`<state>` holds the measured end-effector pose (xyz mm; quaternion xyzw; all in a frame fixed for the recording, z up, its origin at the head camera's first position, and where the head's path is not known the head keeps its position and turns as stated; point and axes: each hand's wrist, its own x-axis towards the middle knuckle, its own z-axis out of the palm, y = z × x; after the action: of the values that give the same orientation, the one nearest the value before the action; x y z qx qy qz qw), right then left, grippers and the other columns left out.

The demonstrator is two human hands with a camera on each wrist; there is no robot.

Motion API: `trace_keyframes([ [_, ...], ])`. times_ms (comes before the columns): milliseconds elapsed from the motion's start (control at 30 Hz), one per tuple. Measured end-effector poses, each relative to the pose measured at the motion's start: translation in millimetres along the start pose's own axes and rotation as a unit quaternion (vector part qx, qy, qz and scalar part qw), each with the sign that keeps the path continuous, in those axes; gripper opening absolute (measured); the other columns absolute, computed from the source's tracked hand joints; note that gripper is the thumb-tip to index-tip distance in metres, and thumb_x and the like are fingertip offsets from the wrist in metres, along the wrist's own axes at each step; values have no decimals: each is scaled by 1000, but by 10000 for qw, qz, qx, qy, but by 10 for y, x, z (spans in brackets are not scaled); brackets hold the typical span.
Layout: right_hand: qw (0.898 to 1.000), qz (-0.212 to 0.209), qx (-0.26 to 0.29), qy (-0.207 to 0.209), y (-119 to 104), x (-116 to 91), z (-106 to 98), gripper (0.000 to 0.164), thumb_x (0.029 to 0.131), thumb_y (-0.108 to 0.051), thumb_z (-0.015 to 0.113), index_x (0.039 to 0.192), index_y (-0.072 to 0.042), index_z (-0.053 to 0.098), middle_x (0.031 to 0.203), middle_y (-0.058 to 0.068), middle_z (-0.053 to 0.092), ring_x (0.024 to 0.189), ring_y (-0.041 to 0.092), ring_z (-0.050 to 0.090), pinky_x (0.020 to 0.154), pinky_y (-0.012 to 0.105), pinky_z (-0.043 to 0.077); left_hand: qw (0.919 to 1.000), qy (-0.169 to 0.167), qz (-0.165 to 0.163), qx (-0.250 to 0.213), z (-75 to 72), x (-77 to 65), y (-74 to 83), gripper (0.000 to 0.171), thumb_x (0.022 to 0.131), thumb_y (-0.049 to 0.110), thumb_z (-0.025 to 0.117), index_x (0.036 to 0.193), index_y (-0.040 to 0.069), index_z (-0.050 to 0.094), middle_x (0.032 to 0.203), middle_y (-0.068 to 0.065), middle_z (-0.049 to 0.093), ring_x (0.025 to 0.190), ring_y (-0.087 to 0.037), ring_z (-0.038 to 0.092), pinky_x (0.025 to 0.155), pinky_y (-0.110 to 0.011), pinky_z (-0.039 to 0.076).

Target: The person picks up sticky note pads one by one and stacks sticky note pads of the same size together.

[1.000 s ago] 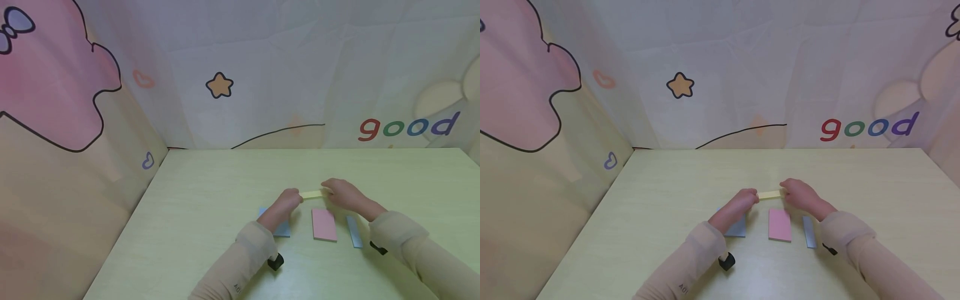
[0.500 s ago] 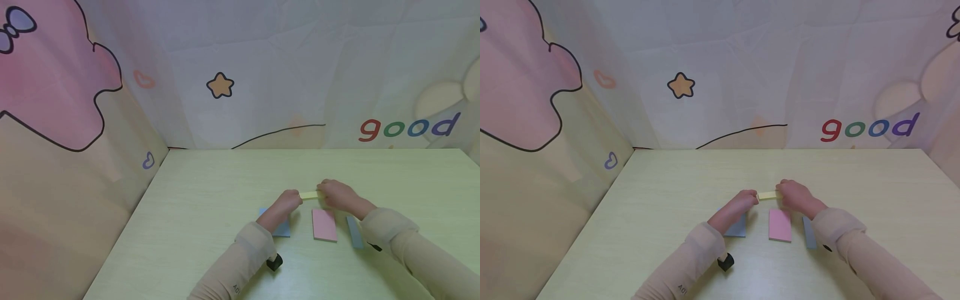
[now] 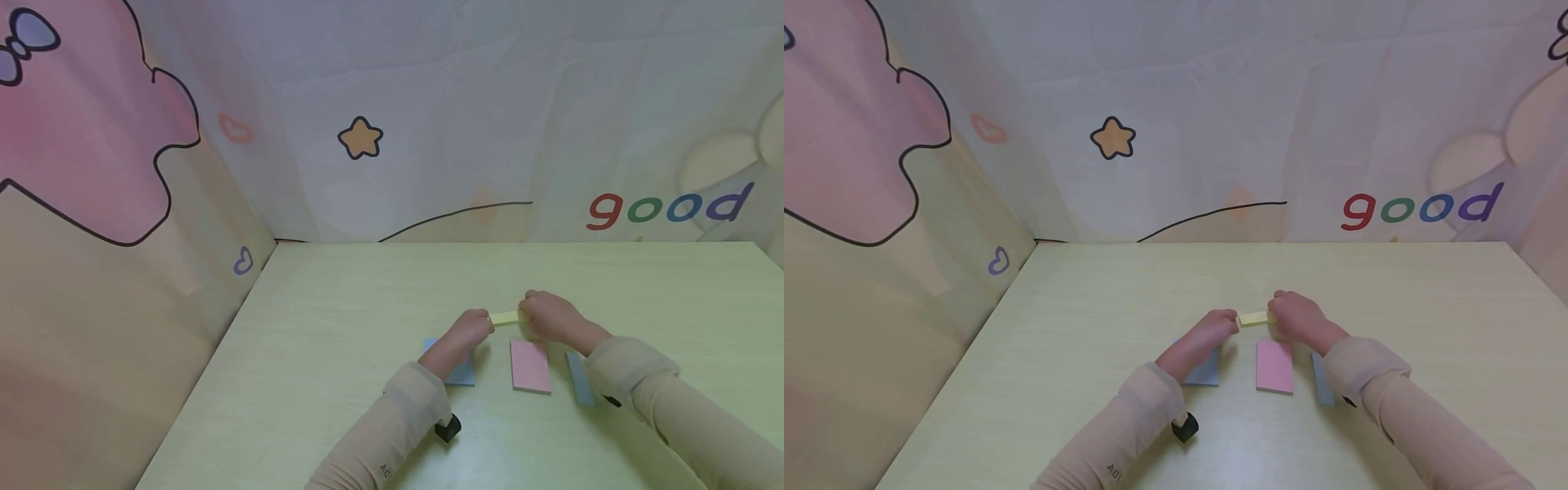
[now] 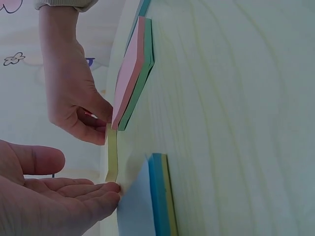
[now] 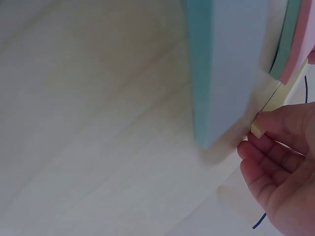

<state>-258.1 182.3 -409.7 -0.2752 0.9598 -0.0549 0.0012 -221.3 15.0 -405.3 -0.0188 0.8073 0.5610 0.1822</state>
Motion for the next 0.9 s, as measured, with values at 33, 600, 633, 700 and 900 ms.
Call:
trace_keyframes([
  [33,10000,-10,-4,22,4,0,0,12,70,9,59,77,0,63,68,4,51,58,15,39,52,26,36,10000,-23,6,-30,-2,5,-5,20,77,-1,42,61,10,39,61,1,31,56,-13,27,53,-23,24],
  [600,9987,-127,59,492,109,-120,-32,11,70,11,55,73,2,59,67,6,51,58,15,42,53,30,40,9983,-567,146,-22,-26,-114,13,45,87,8,42,132,3,39,137,-10,40,128,-29,32,104,-43,27],
  [633,9986,-121,72,505,112,-128,-38,10,71,11,56,74,2,60,67,6,51,58,15,42,53,30,40,9983,-553,167,7,-21,-126,16,44,87,8,42,131,3,40,136,-9,40,128,-28,33,104,-43,28],
  [700,9985,-93,110,527,127,-143,-47,9,72,10,56,76,3,60,68,7,52,59,15,43,54,31,41,9984,-523,195,50,-11,-149,23,42,88,9,43,130,4,41,135,-9,42,127,-28,35,103,-42,29],
  [900,9983,40,256,530,198,-204,-62,11,72,10,56,80,4,61,70,8,54,60,17,44,56,31,41,9979,-467,354,279,21,-193,39,40,88,9,43,127,4,45,132,-7,47,124,-26,39,102,-39,32],
])
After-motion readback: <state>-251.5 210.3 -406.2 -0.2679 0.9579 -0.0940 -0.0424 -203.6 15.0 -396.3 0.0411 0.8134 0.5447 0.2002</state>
